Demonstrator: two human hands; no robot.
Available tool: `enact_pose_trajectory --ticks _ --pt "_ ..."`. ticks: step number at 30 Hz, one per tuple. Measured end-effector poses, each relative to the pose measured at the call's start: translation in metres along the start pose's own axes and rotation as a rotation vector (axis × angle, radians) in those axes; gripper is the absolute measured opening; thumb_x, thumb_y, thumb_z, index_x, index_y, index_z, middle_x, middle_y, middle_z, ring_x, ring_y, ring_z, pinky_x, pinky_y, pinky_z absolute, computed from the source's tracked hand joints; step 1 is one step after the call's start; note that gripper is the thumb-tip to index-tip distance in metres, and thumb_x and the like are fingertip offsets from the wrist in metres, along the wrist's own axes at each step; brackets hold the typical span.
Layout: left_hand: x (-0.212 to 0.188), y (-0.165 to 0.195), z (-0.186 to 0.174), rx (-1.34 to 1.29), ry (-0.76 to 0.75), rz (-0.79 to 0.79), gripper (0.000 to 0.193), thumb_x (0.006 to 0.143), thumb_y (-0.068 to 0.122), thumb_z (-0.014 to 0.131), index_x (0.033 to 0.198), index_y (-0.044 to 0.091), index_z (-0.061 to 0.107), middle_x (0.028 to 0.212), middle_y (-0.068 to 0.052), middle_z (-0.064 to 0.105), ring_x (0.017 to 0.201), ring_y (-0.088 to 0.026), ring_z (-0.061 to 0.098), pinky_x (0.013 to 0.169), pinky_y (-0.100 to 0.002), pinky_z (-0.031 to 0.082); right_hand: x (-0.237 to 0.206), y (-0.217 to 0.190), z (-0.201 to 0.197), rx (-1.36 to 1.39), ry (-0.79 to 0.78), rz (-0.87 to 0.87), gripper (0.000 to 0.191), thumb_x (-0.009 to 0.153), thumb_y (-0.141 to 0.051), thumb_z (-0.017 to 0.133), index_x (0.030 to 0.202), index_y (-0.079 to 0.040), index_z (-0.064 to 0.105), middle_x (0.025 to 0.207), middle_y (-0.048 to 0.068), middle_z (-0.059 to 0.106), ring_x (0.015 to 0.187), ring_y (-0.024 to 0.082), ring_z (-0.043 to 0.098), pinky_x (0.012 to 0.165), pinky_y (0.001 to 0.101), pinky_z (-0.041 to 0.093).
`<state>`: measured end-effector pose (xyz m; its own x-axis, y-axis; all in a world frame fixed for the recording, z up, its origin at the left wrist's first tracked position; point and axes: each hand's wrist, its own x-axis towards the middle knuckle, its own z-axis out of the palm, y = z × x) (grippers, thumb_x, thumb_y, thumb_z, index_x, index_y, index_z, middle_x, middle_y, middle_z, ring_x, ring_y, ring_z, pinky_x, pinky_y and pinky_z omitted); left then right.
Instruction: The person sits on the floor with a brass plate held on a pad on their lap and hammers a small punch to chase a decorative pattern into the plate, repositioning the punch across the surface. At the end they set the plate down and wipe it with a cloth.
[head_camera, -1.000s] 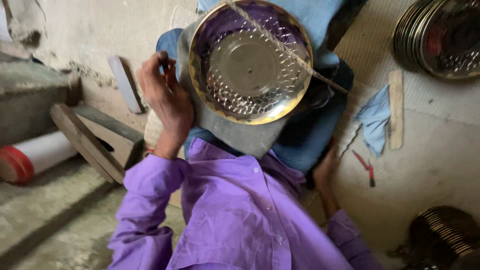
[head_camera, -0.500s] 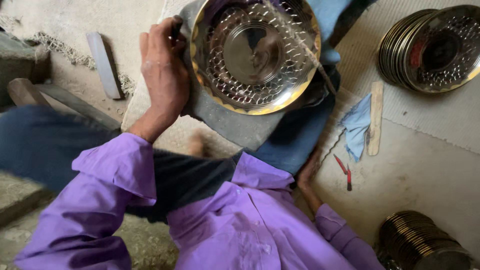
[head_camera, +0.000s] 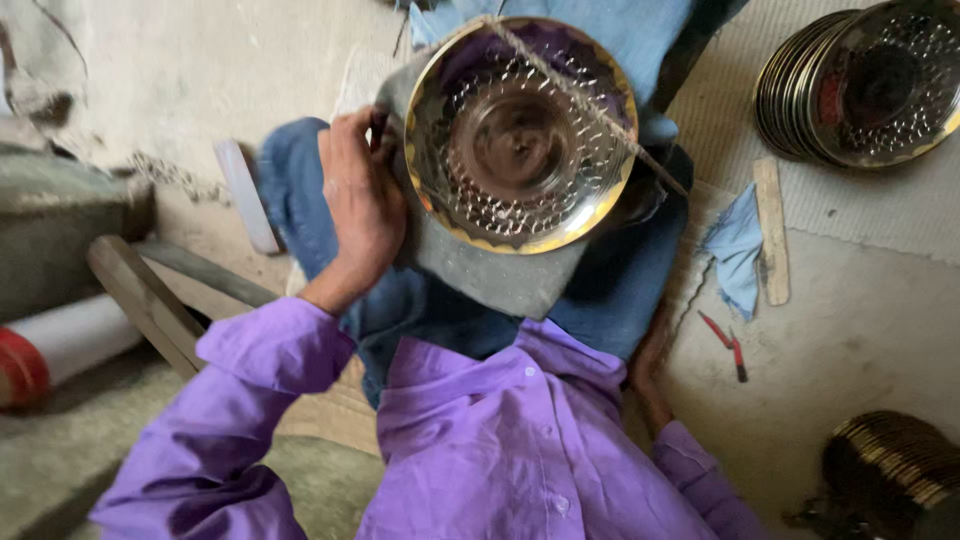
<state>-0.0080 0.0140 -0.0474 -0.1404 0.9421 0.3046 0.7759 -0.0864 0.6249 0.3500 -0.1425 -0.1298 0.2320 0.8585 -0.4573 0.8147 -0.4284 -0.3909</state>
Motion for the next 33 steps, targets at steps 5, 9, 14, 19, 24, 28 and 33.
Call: enact_pose_trajectory --ticks 5,9,14,19,24,28,33 --pt "-0.003 -0.007 0.003 -0.055 -0.014 0.005 0.033 0.096 -0.010 0.063 0.126 0.001 0.055 0.109 -0.018 0.057 0.103 -0.036 0.055 0.091 -0.044 0.046 -0.005 0.009 0.012 -0.065 -0.035 0.075 0.071 0.086 0.009 0.067 0.155 0.002 0.050 0.142 0.026 0.053 0.131 0.043 0.047 0.114 0.0502 0.038" --pt "-0.005 -0.008 0.005 -0.115 0.045 0.066 0.033 0.097 -0.011 0.061 0.128 0.001 0.056 0.117 -0.019 0.059 0.109 -0.037 0.056 0.097 -0.043 0.047 -0.007 0.009 0.005 -0.118 -0.034 0.089 0.070 0.085 0.009 0.066 0.154 0.002 0.052 0.140 0.026 0.055 0.129 0.043 0.048 0.113 0.0508 0.039" --pt "-0.009 -0.004 -0.004 -0.195 -0.008 -0.002 0.036 0.091 -0.015 0.051 0.124 0.000 0.056 0.115 -0.018 0.059 0.108 -0.035 0.054 0.098 -0.043 0.043 -0.002 -0.016 -0.033 -0.090 0.390 -0.186 0.069 0.084 0.010 0.065 0.152 0.002 0.055 0.137 0.026 0.057 0.126 0.044 0.050 0.111 0.0515 0.041" --pt "0.013 0.005 -0.016 -0.173 -0.084 0.067 0.042 0.084 -0.016 0.048 0.122 0.000 0.058 0.115 -0.019 0.060 0.106 -0.037 0.051 0.097 -0.044 0.041 0.012 -0.098 -0.074 0.267 0.599 -0.432 0.038 0.104 -0.004 0.070 0.141 -0.002 0.061 0.132 0.015 0.066 0.123 0.034 0.062 0.109 0.0422 0.048" --pt "0.065 0.012 -0.024 -0.187 -0.141 0.218 0.023 0.099 -0.005 0.059 0.121 0.000 0.057 0.111 -0.019 0.057 0.103 -0.038 0.054 0.090 -0.045 0.045 0.032 -0.168 -0.094 0.171 0.691 -0.595 0.034 0.110 -0.012 0.067 0.141 0.001 0.061 0.139 0.018 0.060 0.128 0.036 0.057 0.113 0.0436 0.045" --pt "0.092 0.021 -0.014 -0.116 -0.287 0.299 0.014 0.102 0.008 0.069 0.107 0.004 0.057 0.099 -0.016 0.060 0.093 -0.039 0.055 0.076 -0.049 0.046 0.047 -0.192 -0.087 0.168 0.652 -0.614 0.040 0.117 -0.021 0.059 0.147 0.005 0.057 0.141 0.019 0.056 0.132 0.035 0.057 0.113 0.0429 0.046" --pt "0.093 0.021 0.001 -0.036 -0.287 0.352 0.020 0.091 0.007 0.069 0.101 0.004 0.052 0.096 -0.015 0.061 0.093 -0.041 0.056 0.068 -0.051 0.045 0.057 -0.190 -0.067 0.323 0.698 -0.556 0.041 0.115 -0.024 0.056 0.144 0.005 0.059 0.132 0.019 0.058 0.114 0.030 0.061 0.099 0.0421 0.051"
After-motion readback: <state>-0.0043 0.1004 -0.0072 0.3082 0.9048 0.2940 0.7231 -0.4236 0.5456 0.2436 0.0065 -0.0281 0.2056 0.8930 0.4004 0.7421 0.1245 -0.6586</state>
